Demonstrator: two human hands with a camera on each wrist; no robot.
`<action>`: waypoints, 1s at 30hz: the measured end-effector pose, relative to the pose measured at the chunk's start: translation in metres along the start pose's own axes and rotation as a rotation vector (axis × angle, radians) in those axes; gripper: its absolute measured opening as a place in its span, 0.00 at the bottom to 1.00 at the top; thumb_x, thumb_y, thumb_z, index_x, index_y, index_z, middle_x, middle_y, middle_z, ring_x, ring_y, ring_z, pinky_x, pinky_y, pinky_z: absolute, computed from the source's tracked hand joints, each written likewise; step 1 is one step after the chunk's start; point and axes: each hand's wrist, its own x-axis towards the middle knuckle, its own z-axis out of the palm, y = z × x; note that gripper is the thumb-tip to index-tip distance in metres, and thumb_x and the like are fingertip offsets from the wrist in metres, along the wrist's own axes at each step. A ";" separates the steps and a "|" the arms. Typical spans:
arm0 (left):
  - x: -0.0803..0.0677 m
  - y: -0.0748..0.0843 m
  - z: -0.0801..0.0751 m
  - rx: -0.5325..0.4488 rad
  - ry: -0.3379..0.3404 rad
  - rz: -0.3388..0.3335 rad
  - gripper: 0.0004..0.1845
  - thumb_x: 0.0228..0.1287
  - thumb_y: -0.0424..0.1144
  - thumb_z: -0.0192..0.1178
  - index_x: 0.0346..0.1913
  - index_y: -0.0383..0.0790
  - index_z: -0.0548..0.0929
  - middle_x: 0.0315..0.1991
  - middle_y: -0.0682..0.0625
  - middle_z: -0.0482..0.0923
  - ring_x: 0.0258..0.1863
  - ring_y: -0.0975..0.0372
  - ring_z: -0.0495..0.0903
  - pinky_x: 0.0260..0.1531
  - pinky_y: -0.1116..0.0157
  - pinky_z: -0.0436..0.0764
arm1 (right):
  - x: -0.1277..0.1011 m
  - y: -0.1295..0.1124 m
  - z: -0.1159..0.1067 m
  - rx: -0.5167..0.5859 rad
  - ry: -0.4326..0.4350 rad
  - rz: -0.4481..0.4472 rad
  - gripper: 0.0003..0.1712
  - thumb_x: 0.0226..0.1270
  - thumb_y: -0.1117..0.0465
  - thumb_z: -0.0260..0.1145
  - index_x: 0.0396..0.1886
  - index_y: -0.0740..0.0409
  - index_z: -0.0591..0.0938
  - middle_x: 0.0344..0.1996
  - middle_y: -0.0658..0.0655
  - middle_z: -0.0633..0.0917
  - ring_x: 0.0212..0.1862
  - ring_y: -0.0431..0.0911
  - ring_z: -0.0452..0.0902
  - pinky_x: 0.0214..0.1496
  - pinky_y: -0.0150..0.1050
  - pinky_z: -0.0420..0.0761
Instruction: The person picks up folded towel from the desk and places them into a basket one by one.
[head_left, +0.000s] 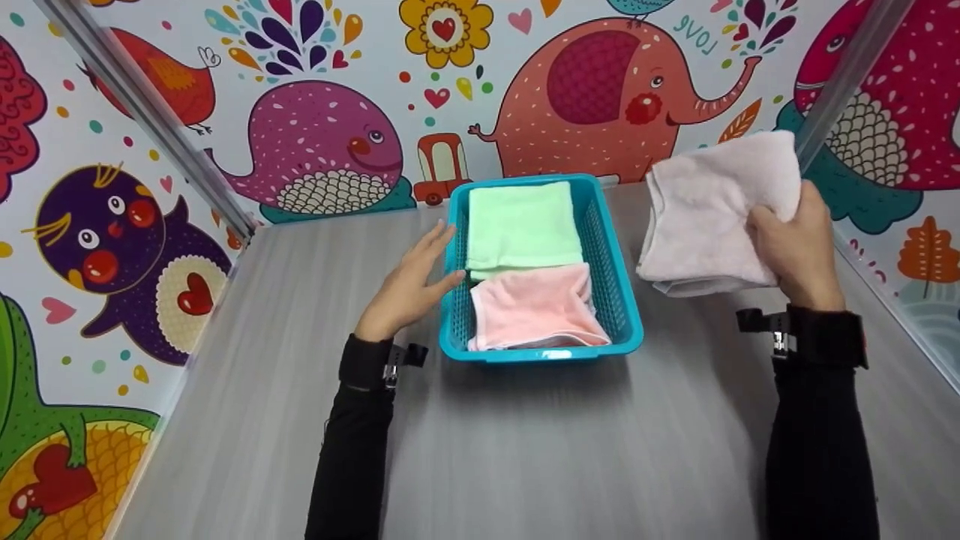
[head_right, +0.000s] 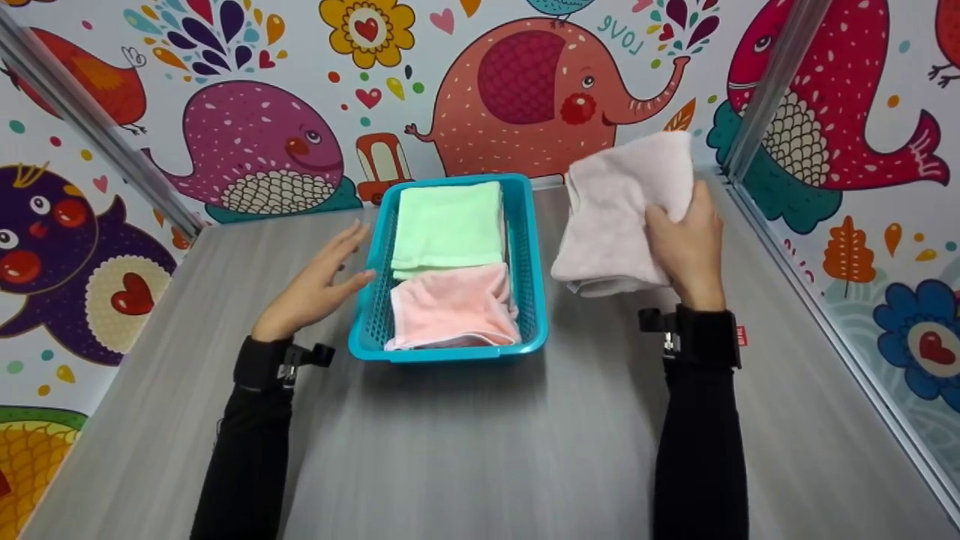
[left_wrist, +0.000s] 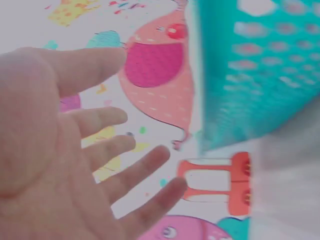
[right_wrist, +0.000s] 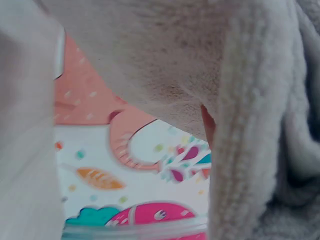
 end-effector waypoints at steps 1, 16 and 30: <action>-0.002 0.005 -0.002 0.002 0.023 0.017 0.39 0.77 0.50 0.59 0.84 0.47 0.55 0.85 0.46 0.49 0.83 0.47 0.50 0.74 0.34 0.59 | -0.003 -0.005 0.002 0.012 0.012 -0.018 0.32 0.76 0.57 0.58 0.76 0.57 0.62 0.62 0.52 0.72 0.57 0.44 0.69 0.56 0.39 0.73; -0.009 0.070 0.032 -0.431 -0.020 0.170 0.49 0.74 0.57 0.60 0.85 0.49 0.43 0.78 0.42 0.65 0.68 0.50 0.77 0.68 0.49 0.76 | -0.073 -0.068 0.068 0.268 -0.029 -0.423 0.31 0.62 0.75 0.61 0.67 0.62 0.72 0.48 0.49 0.78 0.47 0.47 0.73 0.46 0.39 0.73; -0.009 0.083 0.051 -0.690 0.268 0.299 0.62 0.70 0.39 0.67 0.82 0.54 0.24 0.83 0.52 0.38 0.78 0.60 0.54 0.78 0.49 0.58 | -0.099 -0.072 0.107 0.362 -0.330 -0.491 0.34 0.66 0.77 0.64 0.70 0.64 0.65 0.56 0.55 0.75 0.56 0.49 0.73 0.55 0.38 0.76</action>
